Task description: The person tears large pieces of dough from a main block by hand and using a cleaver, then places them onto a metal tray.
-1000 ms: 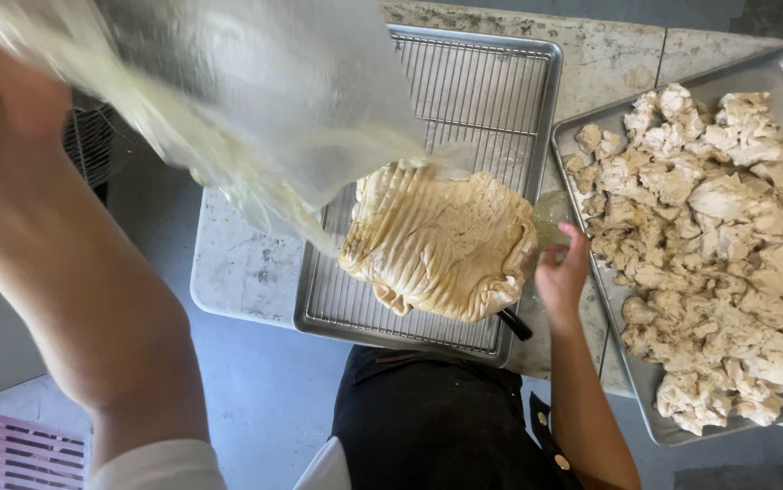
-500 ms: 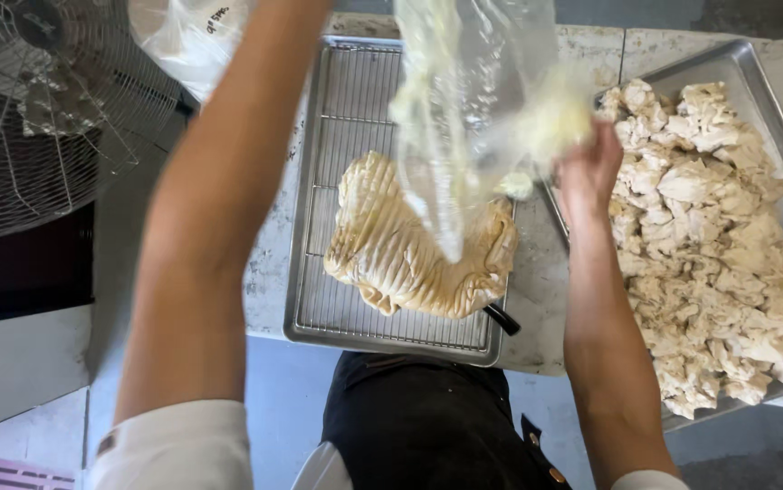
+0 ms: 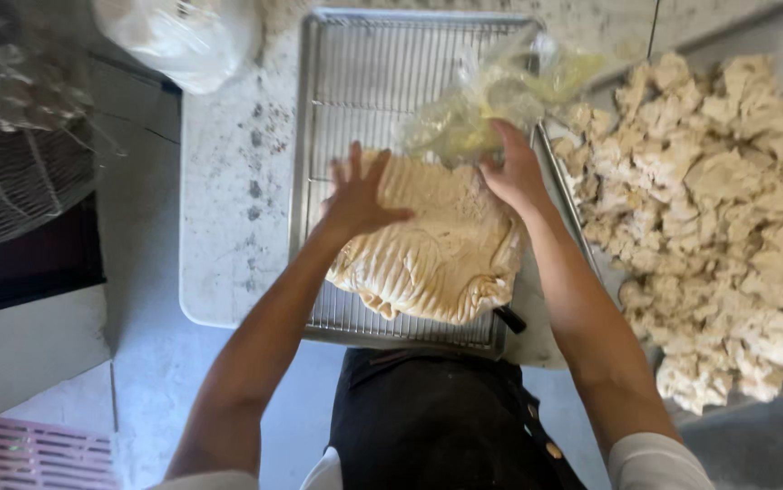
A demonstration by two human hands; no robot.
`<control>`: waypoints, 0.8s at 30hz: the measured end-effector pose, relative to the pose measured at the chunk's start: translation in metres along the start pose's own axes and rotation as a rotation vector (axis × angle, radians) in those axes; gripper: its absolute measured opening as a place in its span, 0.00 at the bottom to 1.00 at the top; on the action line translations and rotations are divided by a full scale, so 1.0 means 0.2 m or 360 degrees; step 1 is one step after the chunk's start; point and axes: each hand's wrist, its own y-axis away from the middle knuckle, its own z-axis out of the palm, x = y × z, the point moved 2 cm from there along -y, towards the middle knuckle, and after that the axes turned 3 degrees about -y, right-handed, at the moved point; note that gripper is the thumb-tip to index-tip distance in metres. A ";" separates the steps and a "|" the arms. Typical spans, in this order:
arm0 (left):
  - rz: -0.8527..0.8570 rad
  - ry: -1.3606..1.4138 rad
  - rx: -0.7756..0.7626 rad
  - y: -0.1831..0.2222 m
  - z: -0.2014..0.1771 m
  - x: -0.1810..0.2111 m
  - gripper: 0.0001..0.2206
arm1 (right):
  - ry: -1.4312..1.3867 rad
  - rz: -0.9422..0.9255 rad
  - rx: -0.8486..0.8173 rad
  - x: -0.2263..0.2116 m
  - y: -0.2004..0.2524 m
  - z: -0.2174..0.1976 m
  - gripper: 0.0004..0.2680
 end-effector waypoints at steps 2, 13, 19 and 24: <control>-0.0120 0.0215 0.0034 0.06 0.03 -0.03 0.45 | -0.0042 -0.0176 0.0228 0.10 0.18 0.03 0.20; 0.0383 0.0457 0.0895 -0.18 0.16 -0.31 0.19 | -0.0011 0.0312 -0.0048 0.53 1.28 0.12 0.16; 0.0461 0.0519 0.0906 -0.20 0.20 -0.39 0.16 | -0.0485 0.0437 0.0488 0.42 1.26 0.31 0.16; 0.0300 0.0481 0.0759 -0.13 0.18 -0.35 0.19 | -0.0768 0.0571 0.0516 0.21 0.79 0.18 0.32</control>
